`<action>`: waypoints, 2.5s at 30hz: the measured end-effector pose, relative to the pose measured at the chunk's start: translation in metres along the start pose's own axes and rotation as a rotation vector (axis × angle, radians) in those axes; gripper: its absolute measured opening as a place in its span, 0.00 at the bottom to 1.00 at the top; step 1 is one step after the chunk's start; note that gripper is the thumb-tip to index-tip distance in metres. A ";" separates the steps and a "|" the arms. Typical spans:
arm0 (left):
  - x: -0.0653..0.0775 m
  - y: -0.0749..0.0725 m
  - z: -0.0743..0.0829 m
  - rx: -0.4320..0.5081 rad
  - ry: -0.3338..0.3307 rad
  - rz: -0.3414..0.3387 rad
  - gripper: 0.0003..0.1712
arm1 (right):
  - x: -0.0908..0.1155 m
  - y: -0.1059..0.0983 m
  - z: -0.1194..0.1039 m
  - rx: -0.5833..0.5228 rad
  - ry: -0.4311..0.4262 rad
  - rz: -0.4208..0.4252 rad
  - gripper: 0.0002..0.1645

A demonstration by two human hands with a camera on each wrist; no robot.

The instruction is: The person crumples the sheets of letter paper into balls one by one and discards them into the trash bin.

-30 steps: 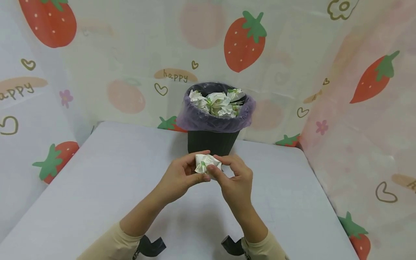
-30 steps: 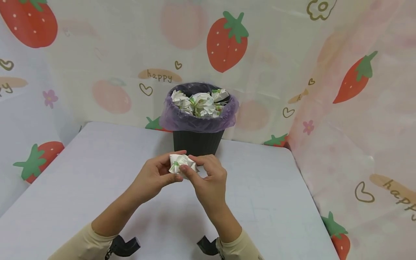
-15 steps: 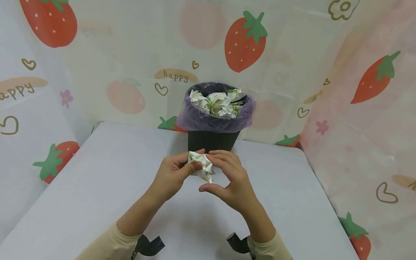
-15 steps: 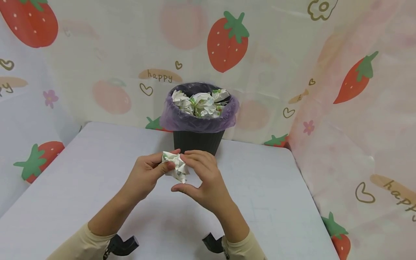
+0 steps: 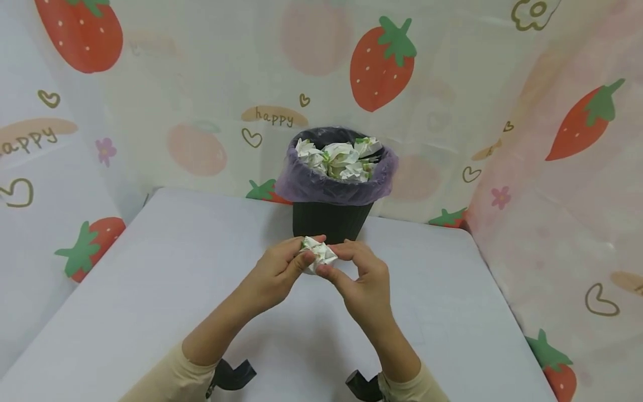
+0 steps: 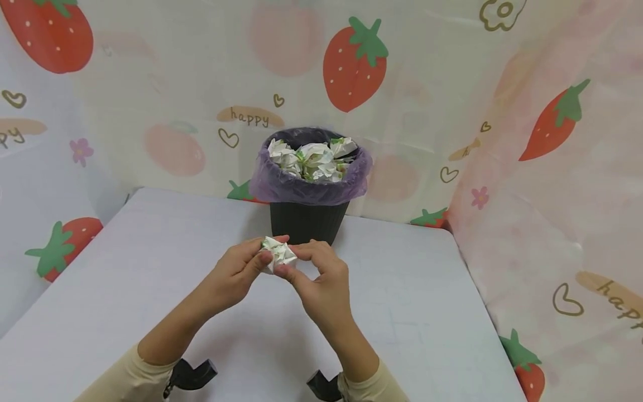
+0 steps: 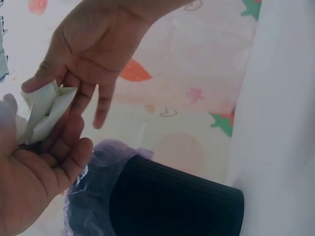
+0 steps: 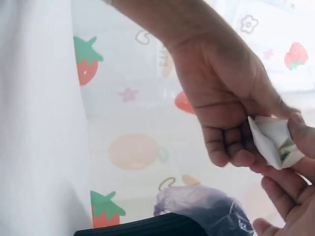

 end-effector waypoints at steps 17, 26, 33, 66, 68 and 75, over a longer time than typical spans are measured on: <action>0.004 -0.001 0.015 -0.371 0.248 0.340 0.49 | -0.001 -0.003 0.018 -0.149 0.241 0.072 0.11; 0.002 -0.004 0.011 -0.392 0.350 0.297 0.41 | -0.007 -0.010 0.015 0.026 0.206 -0.073 0.07; 0.003 -0.010 0.010 -0.236 0.370 0.324 0.29 | -0.008 -0.007 0.000 0.048 -0.067 -0.248 0.16; -0.005 0.009 -0.006 0.567 -0.119 -0.006 0.16 | 0.000 0.008 0.013 -0.133 -0.067 -0.083 0.21; -0.006 0.010 -0.004 0.573 -0.106 -0.004 0.14 | 0.001 0.007 0.011 -0.135 -0.059 -0.050 0.18; -0.004 0.008 -0.008 0.463 -0.136 0.006 0.23 | 0.000 0.002 0.016 -0.123 0.040 -0.021 0.15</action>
Point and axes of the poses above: each hand's wrist, its own x-axis away from the middle knuckle, its own y-axis out of the palm, z = x × y, the point moved 7 cm from there along -x, towards the middle knuckle, and after that the axes turned 2 degrees about y, right-handed, at the moved point
